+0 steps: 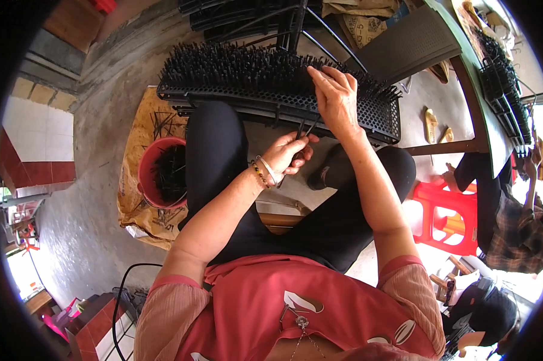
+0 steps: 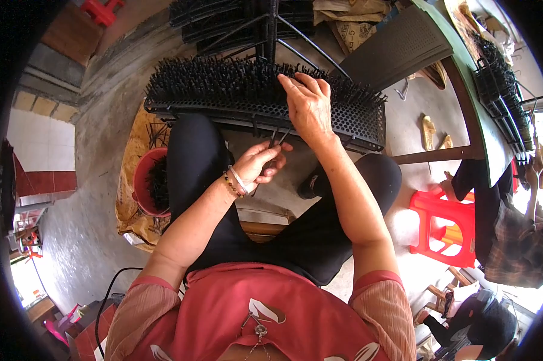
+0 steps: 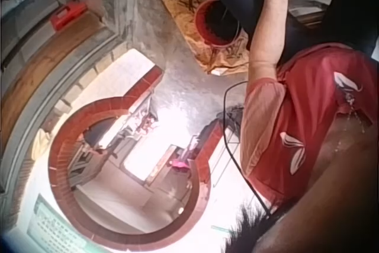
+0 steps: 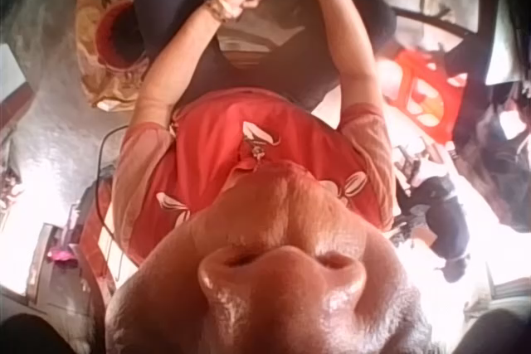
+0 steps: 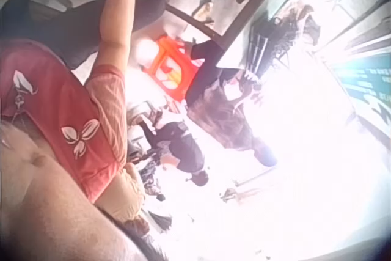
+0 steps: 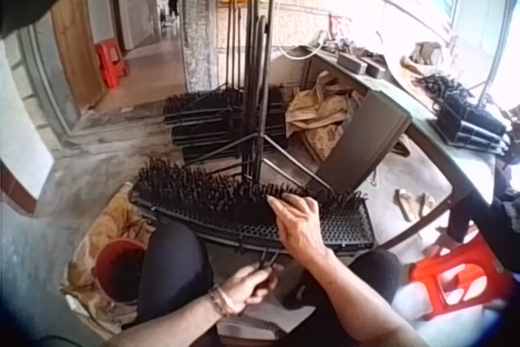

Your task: Manually inserting bundles of black filaments into holes on a long brush strip base.

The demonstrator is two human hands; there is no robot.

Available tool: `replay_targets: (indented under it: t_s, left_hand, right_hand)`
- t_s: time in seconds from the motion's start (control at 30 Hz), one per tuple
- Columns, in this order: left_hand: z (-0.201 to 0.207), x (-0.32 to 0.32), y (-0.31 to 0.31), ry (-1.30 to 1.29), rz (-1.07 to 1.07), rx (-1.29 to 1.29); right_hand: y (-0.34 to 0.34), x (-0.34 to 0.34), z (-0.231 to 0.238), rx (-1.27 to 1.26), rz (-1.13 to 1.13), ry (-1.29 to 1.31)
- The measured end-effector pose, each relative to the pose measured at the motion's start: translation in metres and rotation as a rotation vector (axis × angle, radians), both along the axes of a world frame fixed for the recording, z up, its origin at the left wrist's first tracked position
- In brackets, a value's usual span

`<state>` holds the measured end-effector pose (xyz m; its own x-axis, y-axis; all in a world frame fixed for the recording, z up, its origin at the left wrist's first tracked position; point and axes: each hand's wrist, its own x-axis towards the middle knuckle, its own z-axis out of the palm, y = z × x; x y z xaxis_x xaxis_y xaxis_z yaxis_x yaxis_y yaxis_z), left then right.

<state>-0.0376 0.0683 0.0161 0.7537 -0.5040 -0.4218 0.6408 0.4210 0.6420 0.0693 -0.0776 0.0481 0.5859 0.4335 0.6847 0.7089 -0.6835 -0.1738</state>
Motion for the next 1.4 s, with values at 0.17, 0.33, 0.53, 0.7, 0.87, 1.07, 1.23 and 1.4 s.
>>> replay_targets:
  t_s: [0.17, 0.33, 0.53, 0.7, 0.87, 1.07, 1.23, 1.4]
  left_hand:
    - [0.001, 0.000, 0.000, 0.010, 0.007, -0.007]
    - [0.003, 0.001, 0.003, 0.002, 0.049, -0.075]
    - [0.012, 0.003, 0.003, -0.098, 0.093, -0.156]
    - [0.009, 0.000, -0.005, -0.091, 0.056, -0.157]
    - [-0.001, 0.005, -0.011, -0.012, 0.011, -0.068]
    - [-0.002, 0.007, -0.015, 0.084, 0.117, 0.017]
    - [-0.008, 0.007, -0.008, 0.050, 0.074, 0.063]
    - [-0.006, 0.005, -0.008, 0.064, 0.072, 0.064]
  right_hand:
    - [0.000, -0.002, 0.003, -0.002, 0.015, 0.030]
    - [-0.013, -0.002, 0.022, 0.357, -0.007, 0.246]
    - [-0.028, -0.016, 0.024, 0.564, 0.146, 1.107]
    - [-0.035, -0.016, 0.027, 0.705, 0.204, 1.214]
    - [-0.042, -0.001, 0.028, 0.932, 0.067, 0.856]
    - [-0.026, 0.007, 0.009, 0.821, 0.051, 0.592]
    - [-0.019, 0.005, 0.009, 0.617, -0.009, 0.548]
    - [-0.015, 0.003, 0.007, 0.434, 0.034, 0.317]
